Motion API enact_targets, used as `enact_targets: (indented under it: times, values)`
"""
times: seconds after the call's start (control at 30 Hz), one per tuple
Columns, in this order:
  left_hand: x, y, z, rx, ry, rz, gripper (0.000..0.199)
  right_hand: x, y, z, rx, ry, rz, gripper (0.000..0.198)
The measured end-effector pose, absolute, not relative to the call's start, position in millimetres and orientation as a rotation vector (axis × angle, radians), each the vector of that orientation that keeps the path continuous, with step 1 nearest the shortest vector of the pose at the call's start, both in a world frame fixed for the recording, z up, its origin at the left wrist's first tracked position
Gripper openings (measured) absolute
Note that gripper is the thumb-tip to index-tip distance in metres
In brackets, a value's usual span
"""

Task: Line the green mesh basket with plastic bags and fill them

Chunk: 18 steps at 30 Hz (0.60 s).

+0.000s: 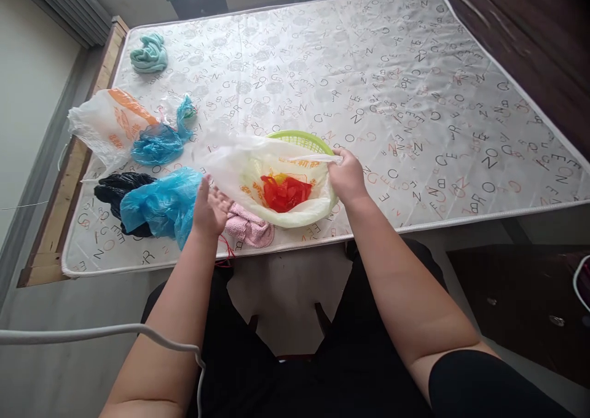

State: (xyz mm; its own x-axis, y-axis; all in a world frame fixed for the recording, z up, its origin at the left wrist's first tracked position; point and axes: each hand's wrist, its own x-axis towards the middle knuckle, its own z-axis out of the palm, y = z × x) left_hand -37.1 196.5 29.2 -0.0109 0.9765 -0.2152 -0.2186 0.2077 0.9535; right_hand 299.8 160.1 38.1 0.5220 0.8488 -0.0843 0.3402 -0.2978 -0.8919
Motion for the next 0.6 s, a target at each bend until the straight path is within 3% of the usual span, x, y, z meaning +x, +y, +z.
enact_targets:
  times: [0.17,0.6]
  values:
    - [-23.3,187.1,21.9,0.692,1.024,0.834,0.053,298.3,162.0,33.6,-1.858,-0.940,0.728,0.041]
    - [-27.3,190.9,22.1,0.782,1.020,1.036,0.051,295.2,164.5,26.8,-1.824,-0.874,0.795,0.043]
